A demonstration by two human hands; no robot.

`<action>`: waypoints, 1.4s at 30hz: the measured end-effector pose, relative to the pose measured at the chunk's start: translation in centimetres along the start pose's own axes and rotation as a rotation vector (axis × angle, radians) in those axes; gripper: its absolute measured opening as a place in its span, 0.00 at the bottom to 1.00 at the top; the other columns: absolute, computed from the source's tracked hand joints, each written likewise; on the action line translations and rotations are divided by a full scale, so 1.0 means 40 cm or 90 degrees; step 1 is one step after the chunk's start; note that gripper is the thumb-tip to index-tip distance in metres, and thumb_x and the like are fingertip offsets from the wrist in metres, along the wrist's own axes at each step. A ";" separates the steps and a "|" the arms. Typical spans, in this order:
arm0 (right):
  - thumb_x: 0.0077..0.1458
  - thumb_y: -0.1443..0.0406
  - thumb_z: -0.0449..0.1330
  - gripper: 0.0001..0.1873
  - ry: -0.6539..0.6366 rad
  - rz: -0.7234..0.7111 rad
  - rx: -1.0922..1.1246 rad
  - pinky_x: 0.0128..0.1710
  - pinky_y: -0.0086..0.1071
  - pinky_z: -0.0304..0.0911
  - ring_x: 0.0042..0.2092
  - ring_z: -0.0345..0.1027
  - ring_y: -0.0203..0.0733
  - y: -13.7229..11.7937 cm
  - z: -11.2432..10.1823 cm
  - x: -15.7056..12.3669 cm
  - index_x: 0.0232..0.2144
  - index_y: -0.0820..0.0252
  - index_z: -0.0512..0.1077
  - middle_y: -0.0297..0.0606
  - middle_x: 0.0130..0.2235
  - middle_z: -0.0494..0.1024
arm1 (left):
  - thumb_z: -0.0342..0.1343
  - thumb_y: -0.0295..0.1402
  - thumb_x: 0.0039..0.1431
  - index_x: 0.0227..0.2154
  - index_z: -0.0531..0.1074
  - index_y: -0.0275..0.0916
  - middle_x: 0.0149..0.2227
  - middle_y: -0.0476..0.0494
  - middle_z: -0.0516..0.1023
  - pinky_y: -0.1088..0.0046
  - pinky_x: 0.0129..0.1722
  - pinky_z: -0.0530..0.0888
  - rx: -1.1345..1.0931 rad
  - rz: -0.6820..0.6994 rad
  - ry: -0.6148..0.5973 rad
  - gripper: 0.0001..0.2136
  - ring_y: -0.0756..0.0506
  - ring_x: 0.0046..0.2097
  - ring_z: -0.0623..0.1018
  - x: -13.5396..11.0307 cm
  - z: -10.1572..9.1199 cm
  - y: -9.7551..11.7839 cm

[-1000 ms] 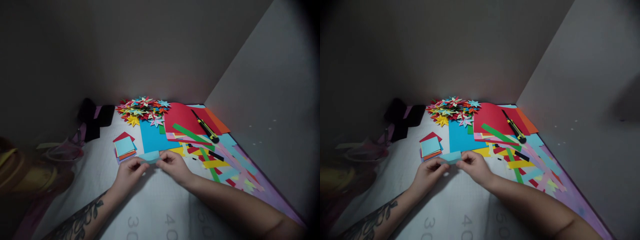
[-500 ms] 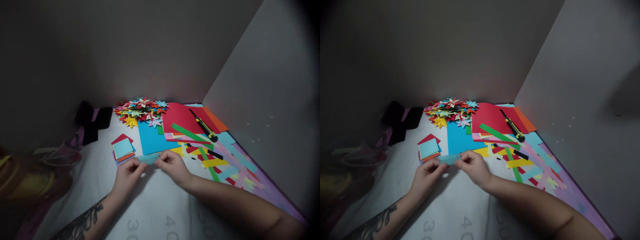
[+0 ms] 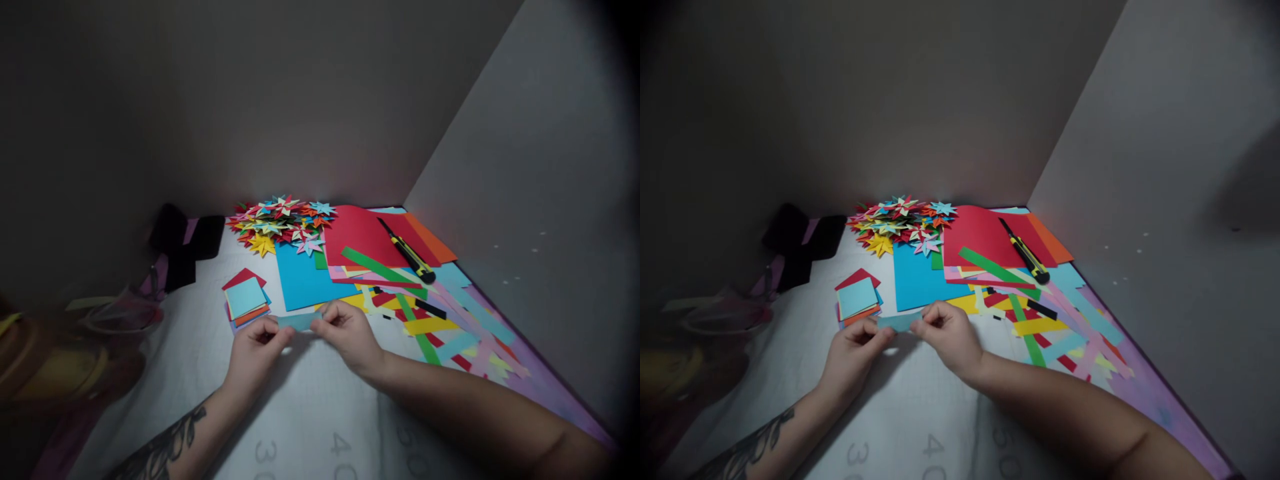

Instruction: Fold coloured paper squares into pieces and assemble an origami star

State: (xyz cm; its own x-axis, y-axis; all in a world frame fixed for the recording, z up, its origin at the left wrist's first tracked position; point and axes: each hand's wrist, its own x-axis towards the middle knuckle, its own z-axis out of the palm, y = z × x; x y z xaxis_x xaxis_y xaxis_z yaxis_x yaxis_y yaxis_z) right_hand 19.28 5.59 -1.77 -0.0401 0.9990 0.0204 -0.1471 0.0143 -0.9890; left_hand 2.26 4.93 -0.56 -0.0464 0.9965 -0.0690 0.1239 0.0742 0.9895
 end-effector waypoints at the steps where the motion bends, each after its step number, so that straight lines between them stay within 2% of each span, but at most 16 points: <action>1: 0.43 0.61 0.66 0.16 0.001 0.000 -0.003 0.27 0.28 0.56 0.28 0.58 0.34 0.000 0.000 0.000 0.18 0.59 0.61 0.31 0.25 0.65 | 0.62 0.35 0.43 0.14 0.66 0.36 0.18 0.53 0.67 0.78 0.23 0.63 -0.002 -0.002 0.005 0.12 0.54 0.22 0.65 0.000 0.001 0.002; 11: 0.43 0.63 0.66 0.16 0.009 0.008 -0.001 0.28 0.28 0.55 0.28 0.58 0.33 -0.001 0.004 -0.001 0.18 0.59 0.61 0.30 0.26 0.65 | 0.64 0.34 0.42 0.13 0.65 0.35 0.17 0.53 0.67 0.80 0.22 0.63 -0.015 -0.006 0.010 0.13 0.54 0.21 0.65 0.002 -0.001 -0.003; 18: 0.43 0.60 0.66 0.17 0.008 0.019 -0.003 0.26 0.28 0.55 0.27 0.58 0.33 0.000 0.000 -0.001 0.18 0.59 0.61 0.31 0.26 0.65 | 0.64 0.35 0.42 0.14 0.65 0.35 0.17 0.53 0.67 0.80 0.22 0.63 -0.029 -0.023 0.008 0.14 0.54 0.21 0.65 0.001 -0.001 -0.011; 33: 0.42 0.60 0.66 0.18 -0.003 0.033 0.031 0.25 0.27 0.54 0.26 0.57 0.32 0.004 0.004 -0.001 0.18 0.59 0.60 0.29 0.25 0.64 | 0.63 0.35 0.41 0.13 0.63 0.36 0.16 0.53 0.65 0.79 0.22 0.64 -0.016 -0.017 0.021 0.14 0.54 0.21 0.65 0.000 0.006 0.003; 42: 0.41 0.62 0.66 0.17 0.017 0.029 0.034 0.26 0.26 0.57 0.26 0.58 0.32 -0.001 0.008 0.001 0.26 0.56 0.60 0.27 0.24 0.63 | 0.62 0.36 0.42 0.13 0.62 0.37 0.17 0.53 0.65 0.78 0.22 0.63 -0.004 -0.015 0.034 0.15 0.54 0.21 0.64 -0.004 0.008 0.009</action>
State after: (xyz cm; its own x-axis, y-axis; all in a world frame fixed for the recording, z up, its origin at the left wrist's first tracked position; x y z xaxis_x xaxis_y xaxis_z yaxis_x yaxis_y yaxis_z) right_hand 18.97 5.60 -1.67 -0.0221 0.9993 -0.0297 -0.1988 -0.0335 -0.9795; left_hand 2.61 4.80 -0.23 -0.1027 0.9911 -0.0848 0.1158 0.0965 0.9886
